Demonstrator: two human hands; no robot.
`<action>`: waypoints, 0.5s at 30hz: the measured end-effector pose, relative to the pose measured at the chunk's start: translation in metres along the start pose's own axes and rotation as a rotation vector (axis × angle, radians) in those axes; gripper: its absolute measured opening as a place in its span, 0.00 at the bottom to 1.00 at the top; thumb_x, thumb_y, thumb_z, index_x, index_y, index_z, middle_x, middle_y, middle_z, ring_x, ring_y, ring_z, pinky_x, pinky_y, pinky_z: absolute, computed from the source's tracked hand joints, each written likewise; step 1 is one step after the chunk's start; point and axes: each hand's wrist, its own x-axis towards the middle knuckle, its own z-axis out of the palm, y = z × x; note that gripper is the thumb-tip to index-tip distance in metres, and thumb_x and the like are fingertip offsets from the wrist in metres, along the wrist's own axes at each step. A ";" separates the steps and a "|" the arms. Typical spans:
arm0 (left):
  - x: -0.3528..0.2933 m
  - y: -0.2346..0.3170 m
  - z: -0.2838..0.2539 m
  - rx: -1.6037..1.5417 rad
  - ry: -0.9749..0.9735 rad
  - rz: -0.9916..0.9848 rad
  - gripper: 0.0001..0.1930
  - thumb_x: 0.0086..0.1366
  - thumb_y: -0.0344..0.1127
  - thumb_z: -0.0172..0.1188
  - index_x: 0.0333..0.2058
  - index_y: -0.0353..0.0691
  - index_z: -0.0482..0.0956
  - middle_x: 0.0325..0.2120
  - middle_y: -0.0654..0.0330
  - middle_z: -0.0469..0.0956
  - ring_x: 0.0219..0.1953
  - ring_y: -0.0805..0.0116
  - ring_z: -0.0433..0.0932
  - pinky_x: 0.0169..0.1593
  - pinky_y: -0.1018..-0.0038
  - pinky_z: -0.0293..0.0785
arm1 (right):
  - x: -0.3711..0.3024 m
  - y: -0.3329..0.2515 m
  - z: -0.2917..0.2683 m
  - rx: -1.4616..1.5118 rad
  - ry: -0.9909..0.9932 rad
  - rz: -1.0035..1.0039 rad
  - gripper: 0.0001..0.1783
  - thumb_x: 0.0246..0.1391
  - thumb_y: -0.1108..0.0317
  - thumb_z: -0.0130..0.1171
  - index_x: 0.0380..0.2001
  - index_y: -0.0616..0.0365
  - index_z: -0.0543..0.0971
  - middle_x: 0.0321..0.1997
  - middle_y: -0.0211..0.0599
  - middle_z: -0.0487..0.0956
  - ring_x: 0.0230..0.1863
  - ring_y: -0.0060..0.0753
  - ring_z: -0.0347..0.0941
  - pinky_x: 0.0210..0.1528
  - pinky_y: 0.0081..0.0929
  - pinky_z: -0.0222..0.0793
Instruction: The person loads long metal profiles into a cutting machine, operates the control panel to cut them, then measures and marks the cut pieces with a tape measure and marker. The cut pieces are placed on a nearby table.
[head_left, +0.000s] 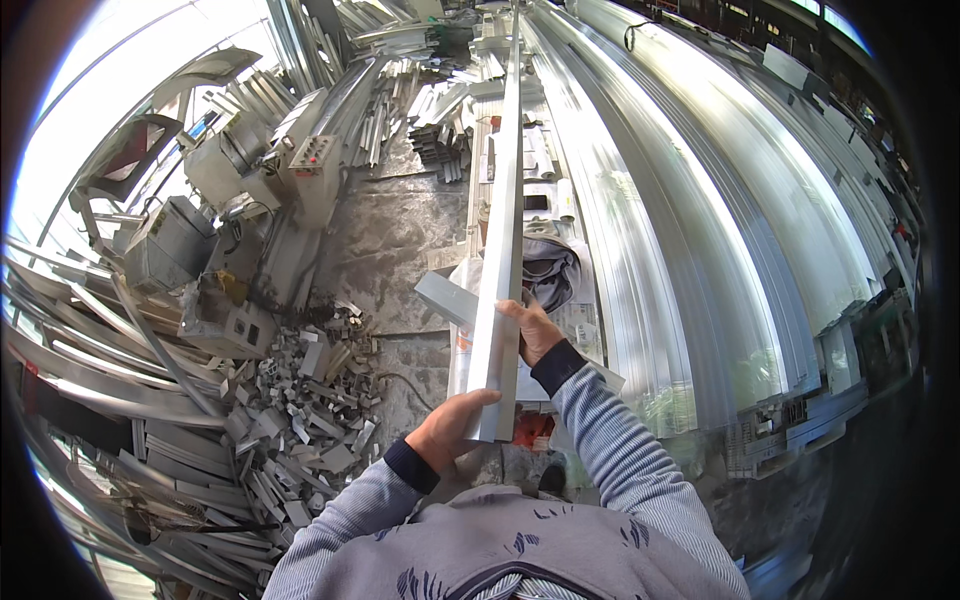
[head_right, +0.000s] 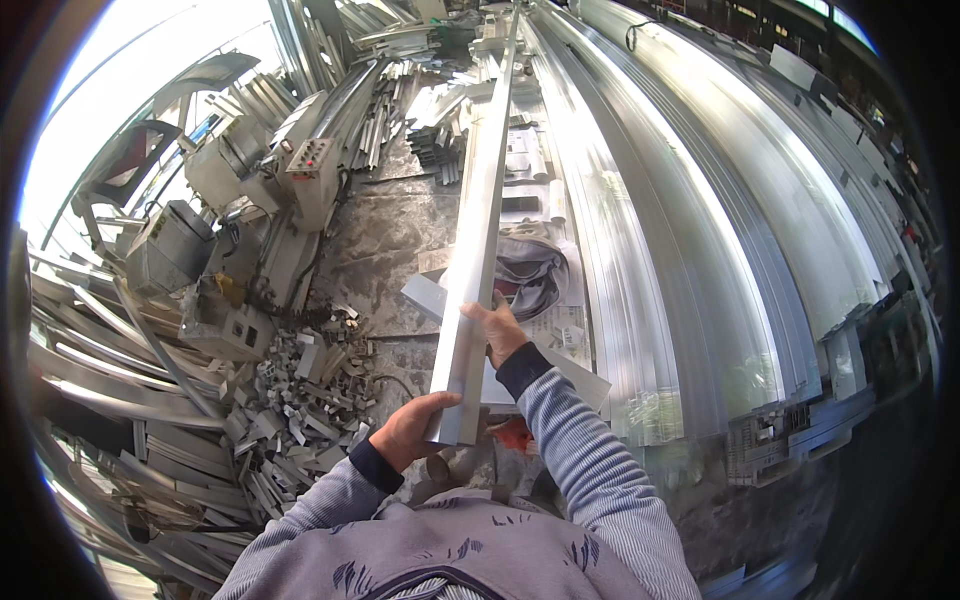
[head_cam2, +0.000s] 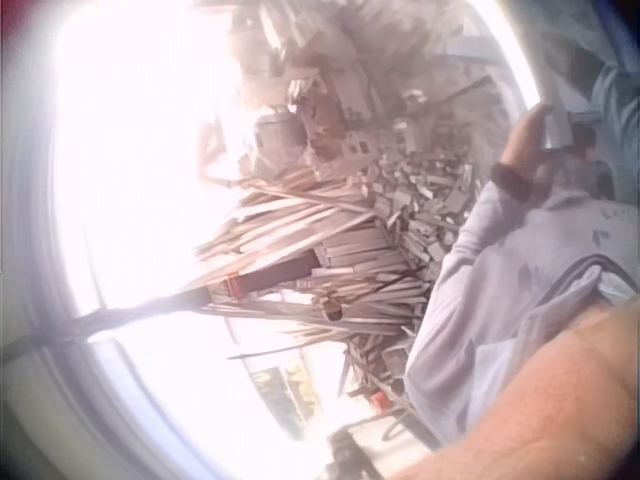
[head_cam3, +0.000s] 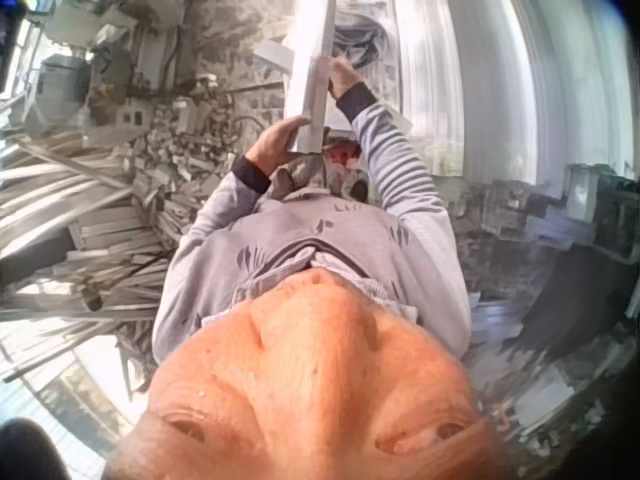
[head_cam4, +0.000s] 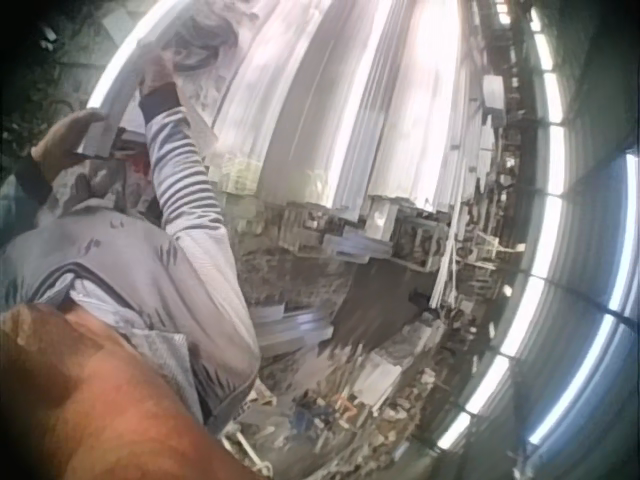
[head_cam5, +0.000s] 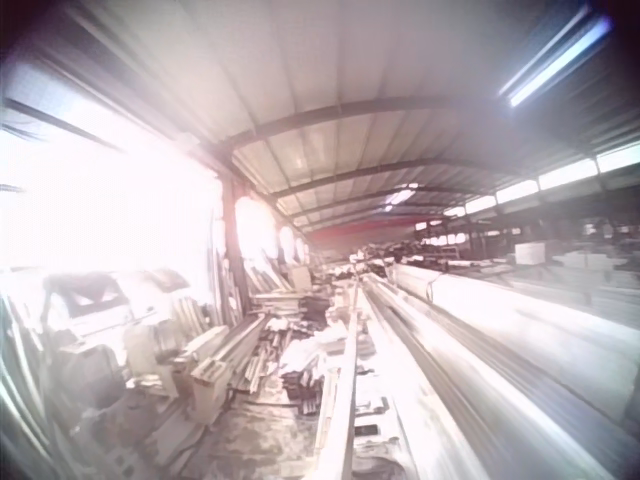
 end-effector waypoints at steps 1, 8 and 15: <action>-0.003 0.003 -0.011 0.023 0.009 -0.009 0.27 0.69 0.42 0.61 0.59 0.30 0.70 0.50 0.49 0.80 0.49 0.57 0.83 0.53 0.67 0.82 | 0.019 0.011 0.009 -0.051 0.065 -0.019 0.39 0.53 0.60 0.66 0.65 0.61 0.64 0.52 0.43 0.75 0.48 0.41 0.78 0.48 0.34 0.79; -0.032 0.038 -0.135 0.274 -0.060 0.229 0.44 0.68 0.48 0.62 0.74 0.42 0.48 0.58 0.51 0.69 0.51 0.61 0.79 0.52 0.65 0.77 | 0.095 0.111 0.094 -0.012 0.121 -0.034 0.32 0.52 0.61 0.66 0.58 0.59 0.70 0.43 0.37 0.76 0.38 0.31 0.77 0.38 0.33 0.79; -0.083 0.099 -0.251 0.353 -0.062 0.273 0.45 0.68 0.50 0.63 0.74 0.41 0.48 0.56 0.54 0.68 0.49 0.64 0.77 0.51 0.67 0.76 | 0.143 0.179 0.197 0.022 0.092 -0.065 0.43 0.48 0.61 0.70 0.65 0.59 0.62 0.49 0.41 0.71 0.46 0.38 0.75 0.46 0.39 0.79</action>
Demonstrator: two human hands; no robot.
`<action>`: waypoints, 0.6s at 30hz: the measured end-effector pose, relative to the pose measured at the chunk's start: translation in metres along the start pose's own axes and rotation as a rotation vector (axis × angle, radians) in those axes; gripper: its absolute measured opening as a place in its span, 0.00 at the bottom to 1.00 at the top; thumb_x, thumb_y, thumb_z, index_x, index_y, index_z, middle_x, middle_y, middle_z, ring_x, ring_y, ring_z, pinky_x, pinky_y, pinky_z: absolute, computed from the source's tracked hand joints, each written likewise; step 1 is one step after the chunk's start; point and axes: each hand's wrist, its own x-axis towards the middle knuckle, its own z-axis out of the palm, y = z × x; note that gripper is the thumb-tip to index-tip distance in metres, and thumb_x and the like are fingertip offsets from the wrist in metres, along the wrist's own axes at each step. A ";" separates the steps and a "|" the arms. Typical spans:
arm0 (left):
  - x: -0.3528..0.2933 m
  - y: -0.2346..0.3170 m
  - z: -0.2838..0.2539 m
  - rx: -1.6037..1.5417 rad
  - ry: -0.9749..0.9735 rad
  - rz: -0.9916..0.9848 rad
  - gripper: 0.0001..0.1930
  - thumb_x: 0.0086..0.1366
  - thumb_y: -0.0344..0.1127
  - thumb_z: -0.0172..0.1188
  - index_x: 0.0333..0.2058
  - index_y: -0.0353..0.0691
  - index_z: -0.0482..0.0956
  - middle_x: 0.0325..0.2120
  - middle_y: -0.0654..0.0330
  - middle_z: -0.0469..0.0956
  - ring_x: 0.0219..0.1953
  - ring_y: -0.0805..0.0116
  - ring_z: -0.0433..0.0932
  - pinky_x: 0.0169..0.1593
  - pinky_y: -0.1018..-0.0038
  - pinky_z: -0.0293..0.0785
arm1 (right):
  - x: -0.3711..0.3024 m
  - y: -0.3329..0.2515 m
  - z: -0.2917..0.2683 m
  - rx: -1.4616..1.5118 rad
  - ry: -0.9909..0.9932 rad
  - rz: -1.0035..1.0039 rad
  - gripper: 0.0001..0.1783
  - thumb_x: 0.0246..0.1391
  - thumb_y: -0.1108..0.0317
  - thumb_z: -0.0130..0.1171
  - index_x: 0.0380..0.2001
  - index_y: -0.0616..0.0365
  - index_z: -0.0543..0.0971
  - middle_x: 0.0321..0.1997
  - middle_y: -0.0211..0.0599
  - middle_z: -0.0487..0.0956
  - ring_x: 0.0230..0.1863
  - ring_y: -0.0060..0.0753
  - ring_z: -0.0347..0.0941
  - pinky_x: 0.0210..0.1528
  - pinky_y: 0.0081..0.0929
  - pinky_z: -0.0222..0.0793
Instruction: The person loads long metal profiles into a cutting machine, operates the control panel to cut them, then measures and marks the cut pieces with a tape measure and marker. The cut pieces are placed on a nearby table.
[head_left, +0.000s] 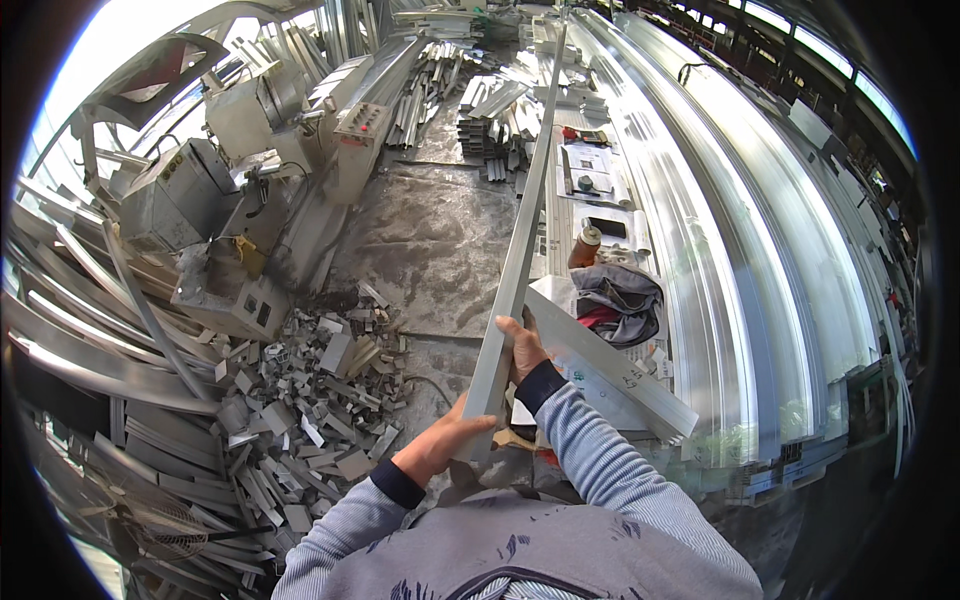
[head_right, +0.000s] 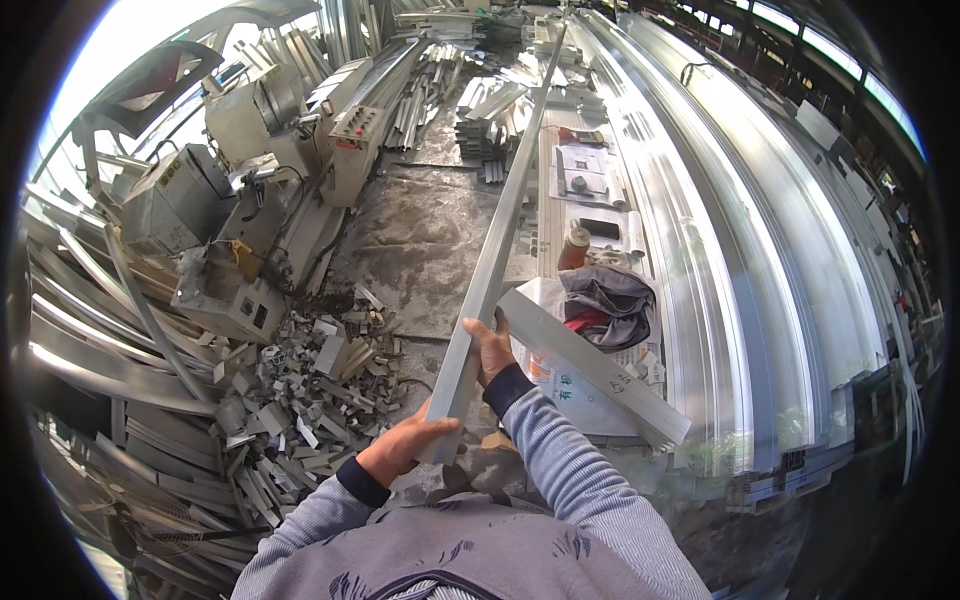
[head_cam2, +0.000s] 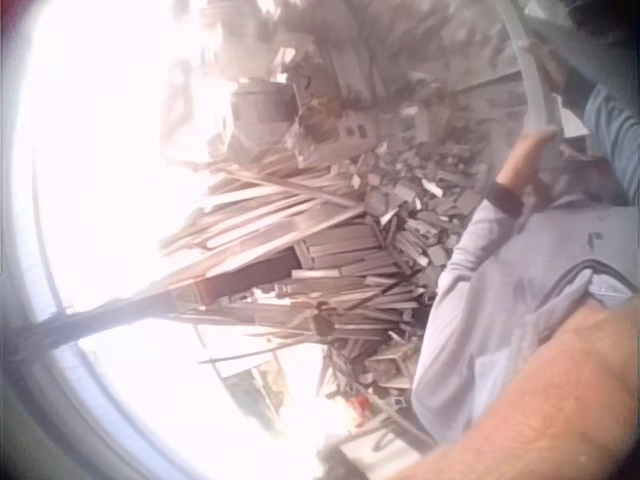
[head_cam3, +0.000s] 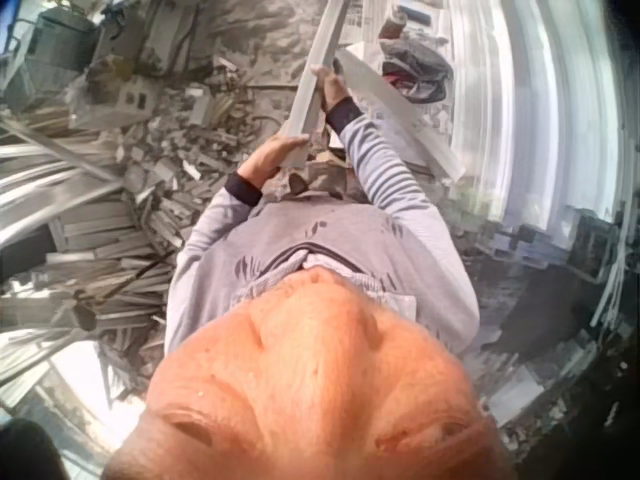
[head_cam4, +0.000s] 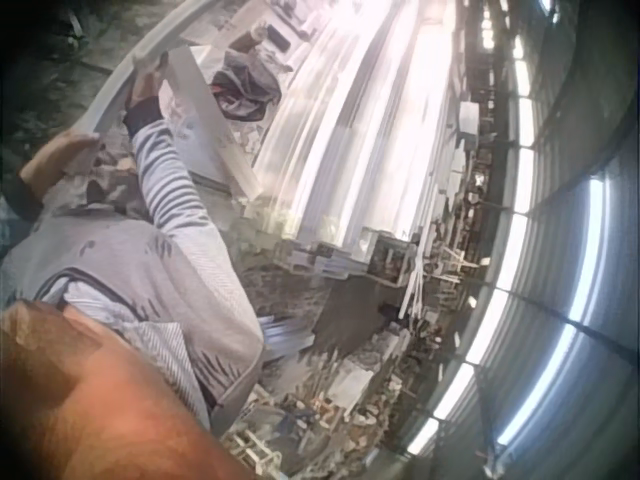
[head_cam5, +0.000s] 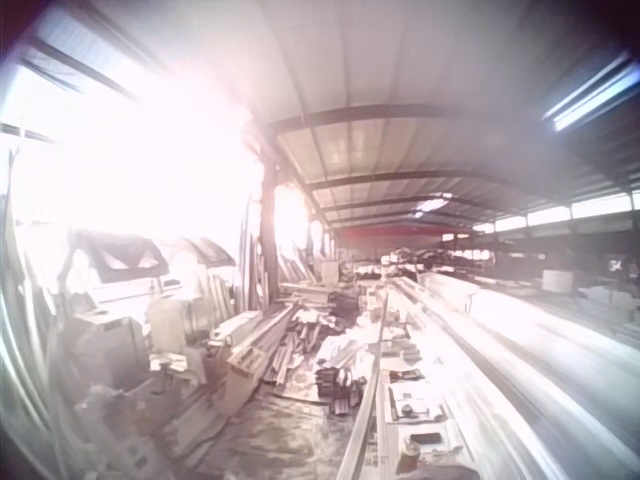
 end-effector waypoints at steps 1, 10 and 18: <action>-0.006 0.006 -0.012 -0.001 0.005 -0.021 0.45 0.67 0.51 0.63 0.74 0.41 0.48 0.56 0.55 0.68 0.50 0.65 0.77 0.51 0.68 0.75 | 0.004 0.008 0.011 -0.004 0.030 0.046 0.43 0.48 0.61 0.70 0.65 0.58 0.62 0.49 0.41 0.71 0.46 0.38 0.75 0.46 0.40 0.79; -0.037 0.030 -0.105 -0.015 0.034 -0.074 0.44 0.66 0.47 0.65 0.73 0.43 0.51 0.53 0.57 0.70 0.50 0.67 0.74 0.50 0.69 0.76 | 0.042 0.055 0.082 0.089 -0.037 0.146 0.39 0.50 0.65 0.70 0.63 0.55 0.62 0.48 0.39 0.72 0.47 0.36 0.74 0.49 0.41 0.77; -0.063 0.038 -0.185 -0.101 0.107 -0.208 0.46 0.64 0.47 0.66 0.74 0.43 0.51 0.52 0.58 0.71 0.53 0.66 0.74 0.48 0.69 0.76 | 0.086 0.080 0.150 0.099 -0.020 0.126 0.37 0.50 0.66 0.72 0.60 0.58 0.64 0.49 0.38 0.73 0.48 0.37 0.74 0.52 0.43 0.76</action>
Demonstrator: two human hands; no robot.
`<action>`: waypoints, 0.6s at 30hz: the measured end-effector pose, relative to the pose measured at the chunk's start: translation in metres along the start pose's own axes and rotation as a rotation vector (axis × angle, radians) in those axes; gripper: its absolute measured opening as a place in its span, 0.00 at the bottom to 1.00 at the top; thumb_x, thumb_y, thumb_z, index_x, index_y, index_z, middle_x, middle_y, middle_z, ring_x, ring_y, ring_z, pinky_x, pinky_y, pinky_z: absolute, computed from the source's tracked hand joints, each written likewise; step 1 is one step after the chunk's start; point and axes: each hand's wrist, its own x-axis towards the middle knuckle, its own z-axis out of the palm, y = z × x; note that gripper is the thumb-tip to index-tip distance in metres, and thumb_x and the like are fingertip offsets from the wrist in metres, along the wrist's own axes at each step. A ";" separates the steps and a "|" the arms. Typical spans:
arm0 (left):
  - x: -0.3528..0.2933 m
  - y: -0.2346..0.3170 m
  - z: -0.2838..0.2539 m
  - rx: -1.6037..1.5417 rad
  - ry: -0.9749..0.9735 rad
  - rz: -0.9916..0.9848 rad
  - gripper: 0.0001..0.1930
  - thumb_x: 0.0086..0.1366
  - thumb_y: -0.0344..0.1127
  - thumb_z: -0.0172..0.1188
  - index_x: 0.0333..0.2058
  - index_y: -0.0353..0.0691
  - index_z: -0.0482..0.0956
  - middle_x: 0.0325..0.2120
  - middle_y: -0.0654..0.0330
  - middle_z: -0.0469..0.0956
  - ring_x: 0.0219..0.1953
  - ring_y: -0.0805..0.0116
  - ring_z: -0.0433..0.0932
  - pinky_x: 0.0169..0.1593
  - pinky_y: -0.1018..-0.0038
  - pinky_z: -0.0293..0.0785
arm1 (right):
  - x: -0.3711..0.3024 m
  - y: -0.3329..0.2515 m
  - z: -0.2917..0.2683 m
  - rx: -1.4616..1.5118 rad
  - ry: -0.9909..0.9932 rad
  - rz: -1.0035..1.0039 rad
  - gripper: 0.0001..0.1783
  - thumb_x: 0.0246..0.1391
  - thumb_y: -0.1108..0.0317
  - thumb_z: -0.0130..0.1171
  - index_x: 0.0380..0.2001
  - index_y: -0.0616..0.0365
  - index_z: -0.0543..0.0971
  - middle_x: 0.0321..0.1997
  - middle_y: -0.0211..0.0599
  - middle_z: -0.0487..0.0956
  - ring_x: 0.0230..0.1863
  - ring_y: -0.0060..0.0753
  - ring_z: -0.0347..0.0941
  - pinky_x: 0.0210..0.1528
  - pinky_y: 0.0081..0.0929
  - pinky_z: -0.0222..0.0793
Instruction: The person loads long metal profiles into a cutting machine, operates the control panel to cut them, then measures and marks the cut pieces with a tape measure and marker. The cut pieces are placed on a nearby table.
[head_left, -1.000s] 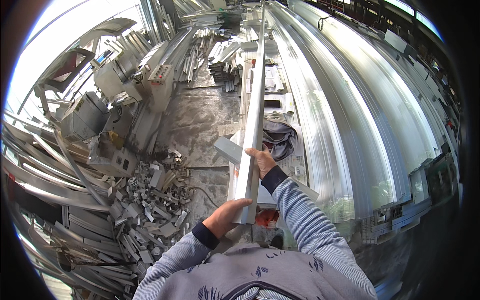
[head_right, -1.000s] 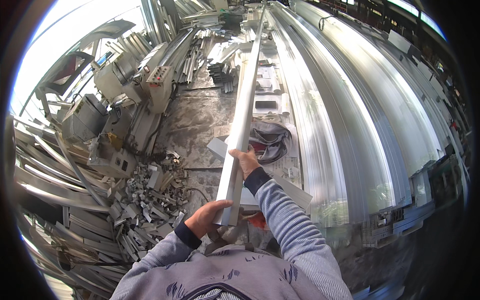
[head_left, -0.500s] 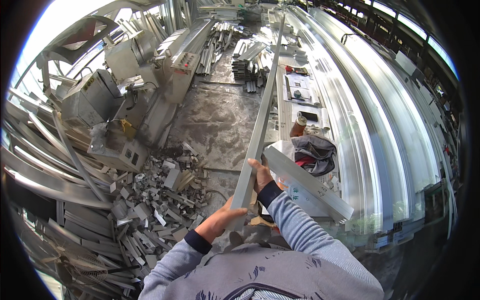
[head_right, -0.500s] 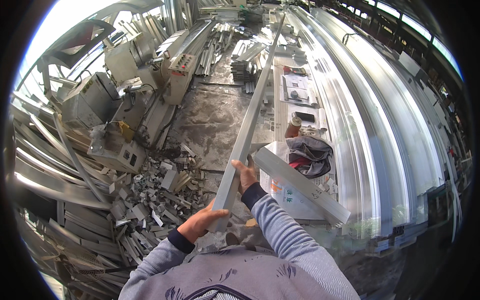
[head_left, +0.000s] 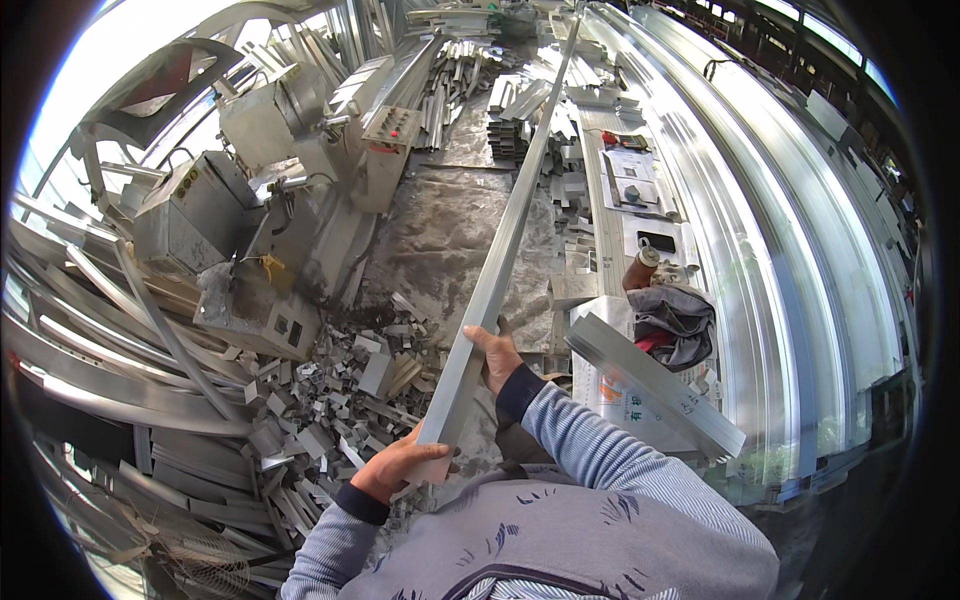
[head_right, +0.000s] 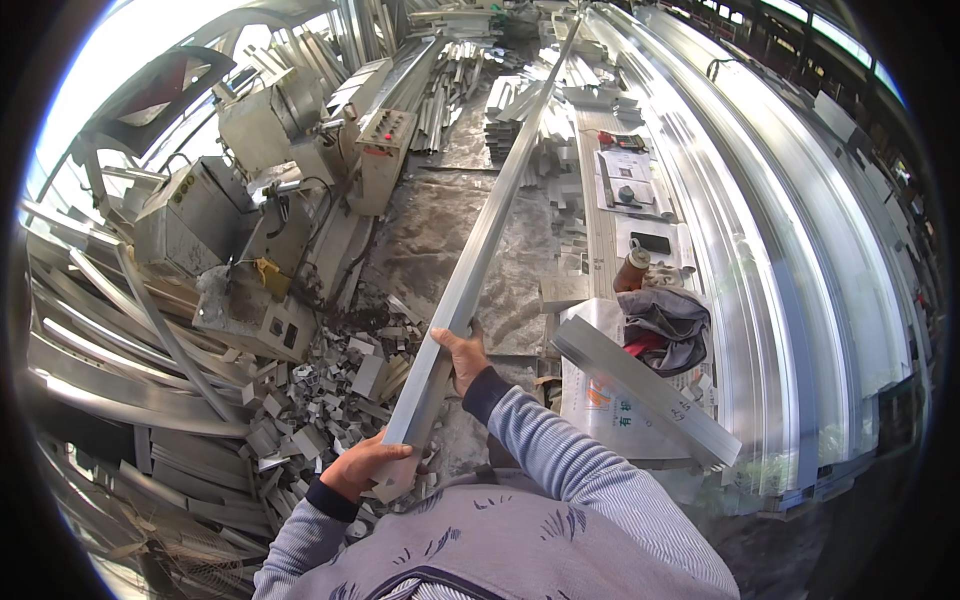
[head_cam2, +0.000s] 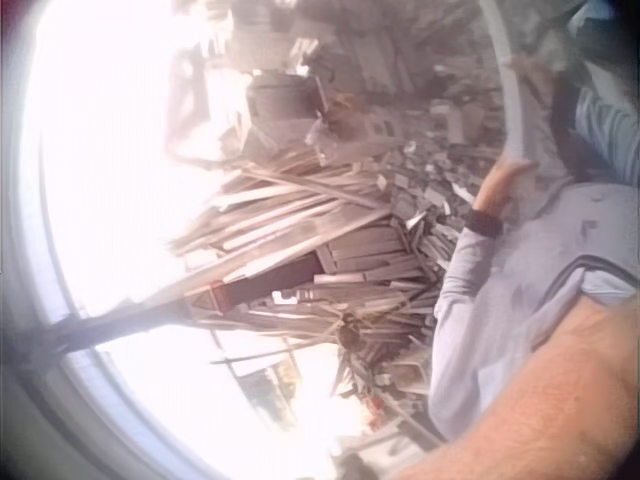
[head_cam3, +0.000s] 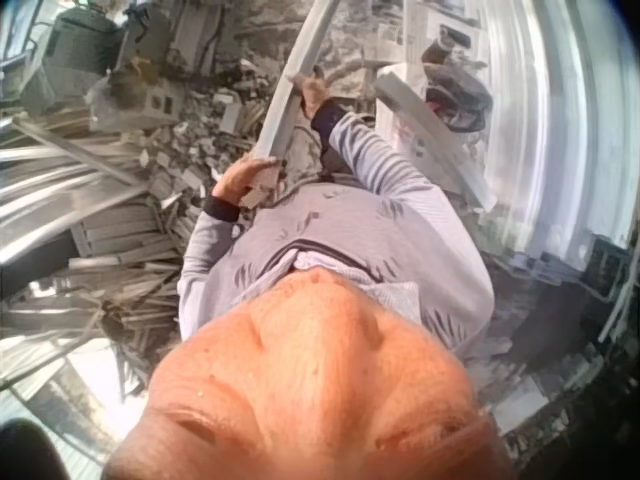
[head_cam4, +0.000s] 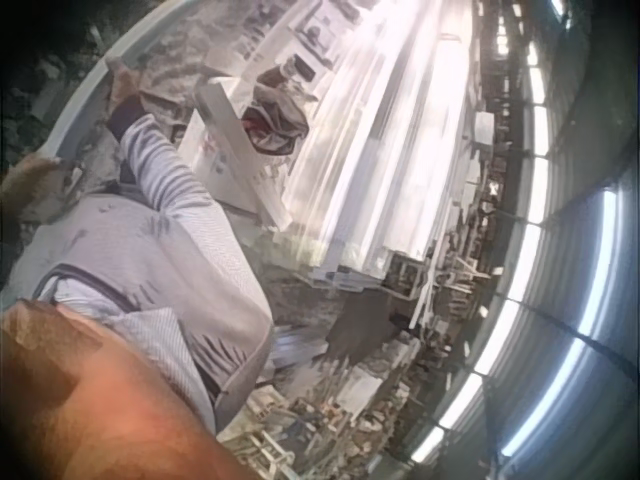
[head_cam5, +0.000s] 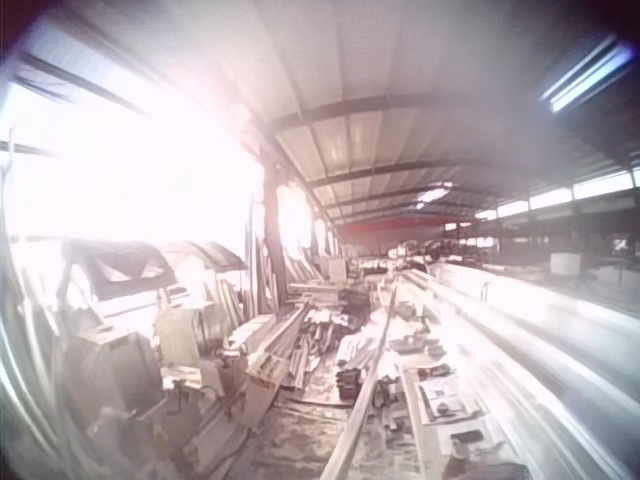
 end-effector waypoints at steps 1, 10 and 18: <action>-0.004 0.001 -0.011 -0.034 -0.005 -0.007 0.47 0.62 0.48 0.68 0.73 0.41 0.53 0.53 0.58 0.72 0.54 0.66 0.74 0.49 0.70 0.75 | 0.019 -0.001 0.006 -0.003 0.011 -0.010 0.38 0.50 0.66 0.72 0.61 0.58 0.64 0.49 0.38 0.73 0.49 0.37 0.74 0.52 0.44 0.76; -0.025 0.031 -0.096 0.049 0.121 -0.140 0.55 0.56 0.51 0.72 0.74 0.33 0.49 0.67 0.51 0.63 0.68 0.59 0.61 0.70 0.66 0.54 | 0.279 -0.051 0.030 -0.107 0.108 0.094 0.35 0.45 0.66 0.74 0.51 0.68 0.67 0.40 0.45 0.76 0.40 0.42 0.78 0.44 0.42 0.79; -0.030 0.032 -0.166 -0.069 0.214 -0.352 0.50 0.65 0.58 0.61 0.74 0.38 0.46 0.66 0.51 0.65 0.65 0.59 0.66 0.68 0.64 0.59 | 0.339 -0.011 0.051 -0.198 0.244 0.198 0.35 0.46 0.67 0.72 0.54 0.64 0.64 0.45 0.47 0.73 0.45 0.43 0.75 0.47 0.51 0.76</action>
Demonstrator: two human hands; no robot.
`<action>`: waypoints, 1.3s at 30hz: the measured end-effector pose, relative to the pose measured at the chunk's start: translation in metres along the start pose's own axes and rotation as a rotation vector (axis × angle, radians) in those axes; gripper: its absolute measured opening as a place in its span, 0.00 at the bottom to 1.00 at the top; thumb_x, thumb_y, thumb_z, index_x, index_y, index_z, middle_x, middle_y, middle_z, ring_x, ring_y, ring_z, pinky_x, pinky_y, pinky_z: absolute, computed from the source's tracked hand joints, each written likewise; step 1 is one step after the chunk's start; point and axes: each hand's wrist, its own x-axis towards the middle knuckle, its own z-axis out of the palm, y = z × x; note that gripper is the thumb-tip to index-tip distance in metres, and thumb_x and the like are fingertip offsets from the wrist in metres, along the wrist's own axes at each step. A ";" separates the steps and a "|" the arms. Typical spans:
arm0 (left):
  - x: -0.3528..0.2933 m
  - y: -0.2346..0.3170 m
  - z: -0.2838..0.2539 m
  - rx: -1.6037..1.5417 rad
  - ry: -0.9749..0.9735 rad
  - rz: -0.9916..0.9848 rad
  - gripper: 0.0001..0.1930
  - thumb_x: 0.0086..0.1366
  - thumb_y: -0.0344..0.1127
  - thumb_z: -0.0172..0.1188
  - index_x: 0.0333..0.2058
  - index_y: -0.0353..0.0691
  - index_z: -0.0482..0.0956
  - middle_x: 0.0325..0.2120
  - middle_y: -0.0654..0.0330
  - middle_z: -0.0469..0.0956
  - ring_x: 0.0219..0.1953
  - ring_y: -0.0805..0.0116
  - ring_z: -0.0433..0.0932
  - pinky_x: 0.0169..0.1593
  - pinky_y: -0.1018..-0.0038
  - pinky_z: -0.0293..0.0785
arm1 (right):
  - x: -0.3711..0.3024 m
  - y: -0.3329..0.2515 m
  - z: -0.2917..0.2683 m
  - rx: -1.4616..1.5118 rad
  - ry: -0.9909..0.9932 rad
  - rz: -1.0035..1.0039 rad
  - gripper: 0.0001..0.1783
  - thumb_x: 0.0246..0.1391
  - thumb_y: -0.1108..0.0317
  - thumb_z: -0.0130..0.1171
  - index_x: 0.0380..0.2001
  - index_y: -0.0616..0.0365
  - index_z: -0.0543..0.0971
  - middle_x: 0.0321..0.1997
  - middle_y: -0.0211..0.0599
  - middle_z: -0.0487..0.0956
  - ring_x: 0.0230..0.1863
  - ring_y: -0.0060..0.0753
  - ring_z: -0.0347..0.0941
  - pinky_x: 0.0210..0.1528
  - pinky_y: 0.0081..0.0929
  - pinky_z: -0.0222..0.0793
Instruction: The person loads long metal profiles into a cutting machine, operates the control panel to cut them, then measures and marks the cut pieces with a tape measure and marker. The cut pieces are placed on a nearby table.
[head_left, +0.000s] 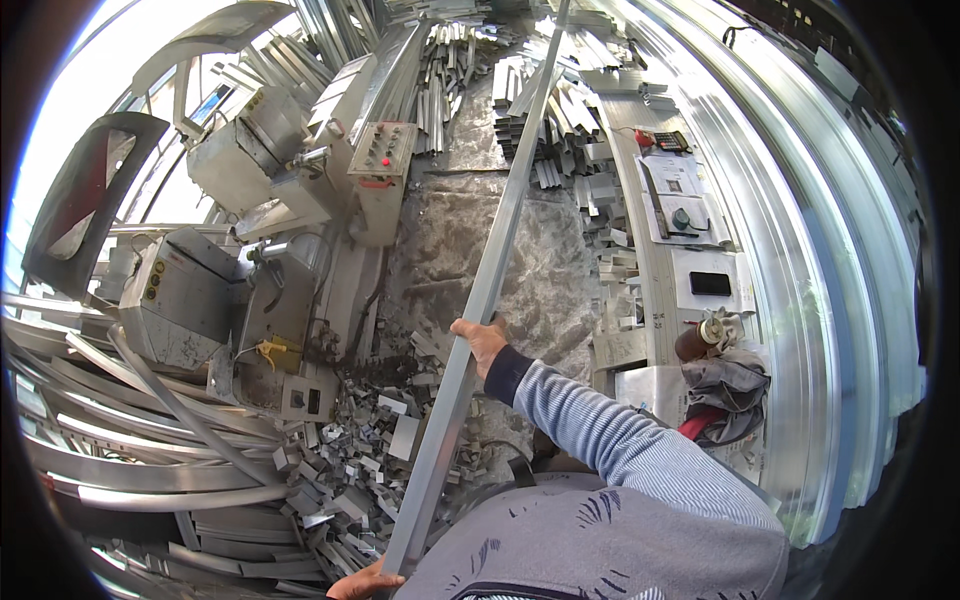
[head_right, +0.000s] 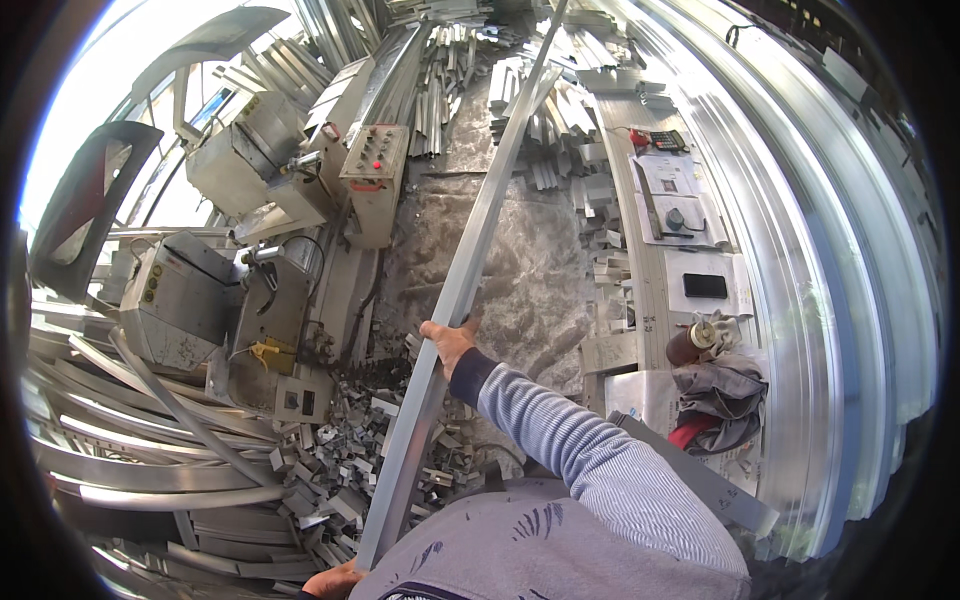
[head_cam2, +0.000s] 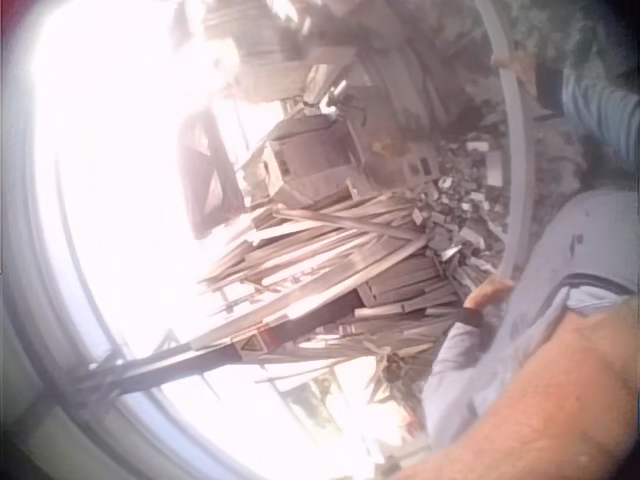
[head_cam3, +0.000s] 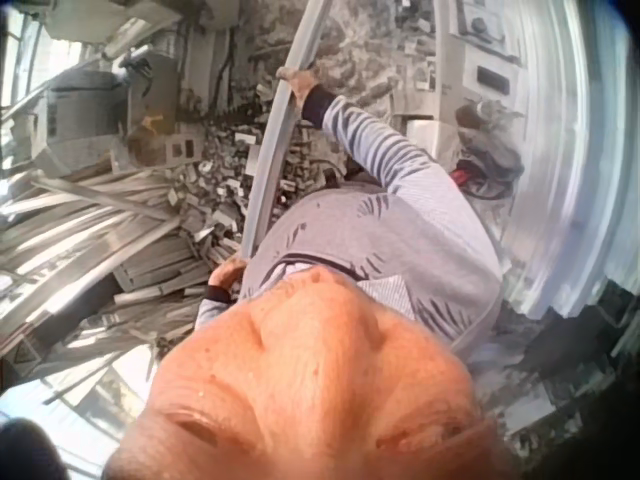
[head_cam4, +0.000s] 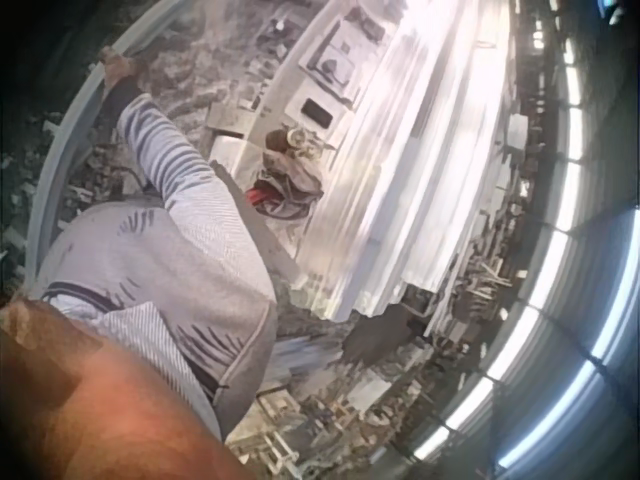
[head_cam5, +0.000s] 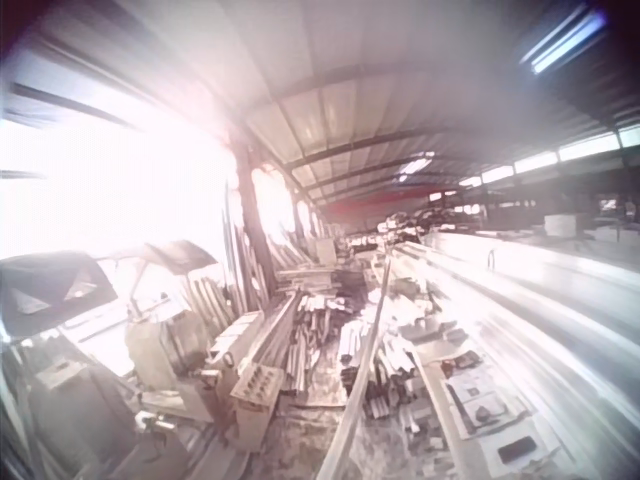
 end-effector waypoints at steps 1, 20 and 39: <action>0.005 0.012 -0.006 -0.005 -0.010 -0.008 0.51 0.65 0.60 0.61 0.74 0.38 0.45 0.66 0.50 0.65 0.66 0.58 0.66 0.68 0.63 0.59 | -0.006 0.000 0.004 -0.015 0.028 0.004 0.40 0.46 0.67 0.72 0.58 0.64 0.60 0.48 0.49 0.72 0.47 0.44 0.74 0.48 0.52 0.76; 0.322 0.563 0.042 -0.088 -0.223 0.301 0.25 0.65 0.54 0.64 0.48 0.38 0.77 0.32 0.58 0.81 0.33 0.66 0.81 0.39 0.70 0.79 | 0.023 -0.048 0.090 -0.446 -0.518 0.449 0.37 0.52 0.54 0.71 0.57 0.66 0.71 0.50 0.45 0.79 0.47 0.35 0.76 0.50 0.32 0.72; 0.326 0.574 -0.054 0.051 -0.066 0.099 0.39 0.63 0.52 0.65 0.64 0.33 0.64 0.54 0.56 0.73 0.57 0.66 0.71 0.61 0.70 0.66 | 0.468 -0.332 0.008 0.236 -0.375 0.068 0.26 0.54 0.52 0.68 0.51 0.51 0.72 0.46 0.38 0.75 0.47 0.38 0.75 0.48 0.42 0.74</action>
